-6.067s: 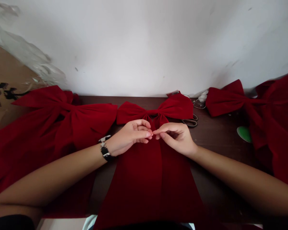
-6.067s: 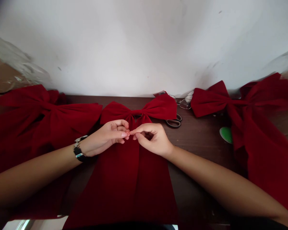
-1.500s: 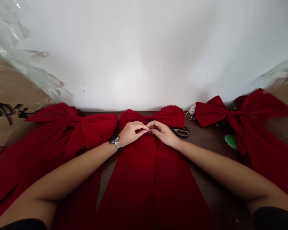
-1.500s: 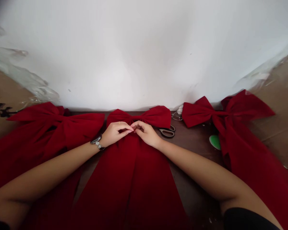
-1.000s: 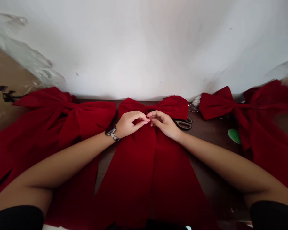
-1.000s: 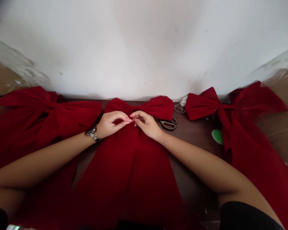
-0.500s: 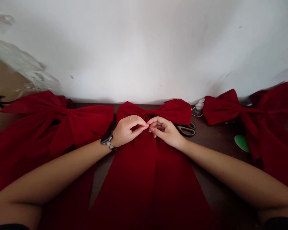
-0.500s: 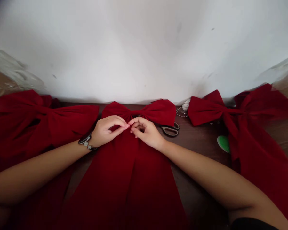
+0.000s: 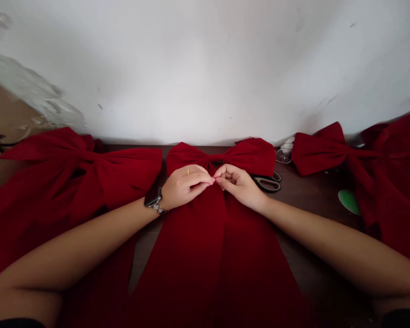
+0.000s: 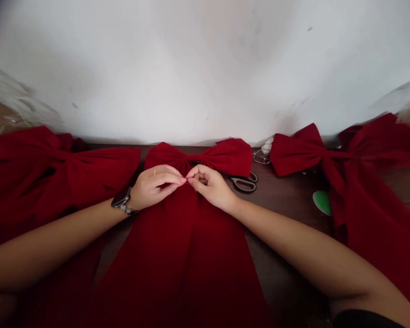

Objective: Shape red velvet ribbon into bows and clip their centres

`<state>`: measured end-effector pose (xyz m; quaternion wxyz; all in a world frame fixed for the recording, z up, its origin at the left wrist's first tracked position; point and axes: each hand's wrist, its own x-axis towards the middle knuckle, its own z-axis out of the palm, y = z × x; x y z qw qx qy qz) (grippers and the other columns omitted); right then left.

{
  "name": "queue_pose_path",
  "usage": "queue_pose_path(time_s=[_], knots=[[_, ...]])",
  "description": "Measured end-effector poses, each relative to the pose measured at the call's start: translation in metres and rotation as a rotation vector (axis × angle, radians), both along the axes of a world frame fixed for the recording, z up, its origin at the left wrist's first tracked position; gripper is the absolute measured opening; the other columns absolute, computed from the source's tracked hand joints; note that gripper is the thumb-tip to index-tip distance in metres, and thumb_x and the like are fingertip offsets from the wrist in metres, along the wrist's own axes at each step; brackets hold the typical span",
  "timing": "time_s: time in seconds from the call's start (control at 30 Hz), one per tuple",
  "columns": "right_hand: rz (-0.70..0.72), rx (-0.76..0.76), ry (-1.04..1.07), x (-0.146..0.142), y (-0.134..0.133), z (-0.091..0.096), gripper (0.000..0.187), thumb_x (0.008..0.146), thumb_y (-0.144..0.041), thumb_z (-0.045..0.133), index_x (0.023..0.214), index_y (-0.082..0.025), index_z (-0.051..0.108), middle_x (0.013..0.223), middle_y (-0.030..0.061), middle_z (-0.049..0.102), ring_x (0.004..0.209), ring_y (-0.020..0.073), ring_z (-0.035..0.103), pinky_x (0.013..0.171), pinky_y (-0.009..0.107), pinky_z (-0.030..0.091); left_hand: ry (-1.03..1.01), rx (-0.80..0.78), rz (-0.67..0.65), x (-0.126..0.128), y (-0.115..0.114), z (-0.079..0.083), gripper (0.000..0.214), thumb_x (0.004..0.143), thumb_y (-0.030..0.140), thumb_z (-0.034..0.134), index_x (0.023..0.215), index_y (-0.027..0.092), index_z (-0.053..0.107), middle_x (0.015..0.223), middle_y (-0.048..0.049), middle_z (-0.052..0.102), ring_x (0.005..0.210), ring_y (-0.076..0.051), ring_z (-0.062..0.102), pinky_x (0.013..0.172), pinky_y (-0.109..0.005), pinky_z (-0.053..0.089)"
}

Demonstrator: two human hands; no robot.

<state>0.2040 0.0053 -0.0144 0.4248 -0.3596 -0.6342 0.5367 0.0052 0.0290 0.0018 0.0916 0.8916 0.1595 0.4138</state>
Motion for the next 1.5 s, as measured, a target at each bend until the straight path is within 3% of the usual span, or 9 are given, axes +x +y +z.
queue_pose_path(time_s=[0.33, 0.7, 1.07, 1.33, 1.5], knots=[[-0.125, 0.094, -0.089, -0.0005, -0.0070, -0.0008, 0.021, 0.089, -0.038, 0.056, 0.082, -0.019, 0.051, 0.063, -0.0043, 0.043, 0.055, 0.0093, 0.037, 0.053, 0.024, 0.028, 0.048, -0.064, 0.183, 0.0015, 0.0018, -0.0013, 0.011, 0.088, 0.021, 0.061, 0.085, 0.018, 0.071, 0.078, -0.0017, 0.071, 0.074, -0.012, 0.065, 0.068, -0.022, 0.052], [-0.072, 0.022, -0.002, 0.0005, -0.0070, 0.0026, 0.012, 0.089, -0.027, 0.049, 0.098, -0.019, 0.050, 0.060, -0.0069, 0.036, 0.052, 0.0086, 0.031, 0.051, 0.023, 0.025, 0.008, -0.011, 0.093, 0.0004, -0.0003, 0.0024, 0.007, 0.087, 0.016, 0.062, 0.085, 0.016, 0.069, 0.080, -0.0040, 0.069, 0.078, -0.014, 0.063, 0.074, -0.025, 0.053], [-0.127, 0.018, -0.041, -0.0003, -0.0015, 0.0016, 0.015, 0.085, -0.031, 0.056, 0.091, -0.018, 0.052, 0.057, -0.0078, 0.038, 0.050, 0.0071, 0.033, 0.050, 0.022, 0.025, 0.029, 0.016, 0.093, 0.0008, 0.0000, 0.0031, 0.007, 0.087, 0.016, 0.061, 0.085, 0.016, 0.068, 0.079, -0.0035, 0.067, 0.077, -0.013, 0.062, 0.074, -0.025, 0.052], [-0.131, 0.059, -0.164, -0.0023, -0.0035, 0.0036, 0.021, 0.083, -0.027, 0.057, 0.100, -0.015, 0.058, 0.054, -0.0098, 0.033, 0.047, 0.0064, 0.029, 0.049, 0.022, 0.024, 0.029, 0.035, 0.065, 0.0009, -0.0005, 0.0039, 0.007, 0.087, 0.016, 0.060, 0.086, 0.017, 0.067, 0.080, -0.0041, 0.068, 0.079, -0.013, 0.063, 0.074, -0.025, 0.052], [-0.139, 0.082, -0.148, -0.0027, -0.0026, 0.0001, 0.019, 0.084, -0.030, 0.057, 0.096, -0.016, 0.059, 0.056, -0.0080, 0.037, 0.050, 0.0073, 0.033, 0.051, 0.022, 0.026, 0.030, 0.040, 0.028, 0.0004, -0.0008, 0.0033, 0.009, 0.087, 0.015, 0.059, 0.088, 0.018, 0.068, 0.084, -0.0049, 0.069, 0.083, -0.015, 0.064, 0.079, -0.027, 0.053]])
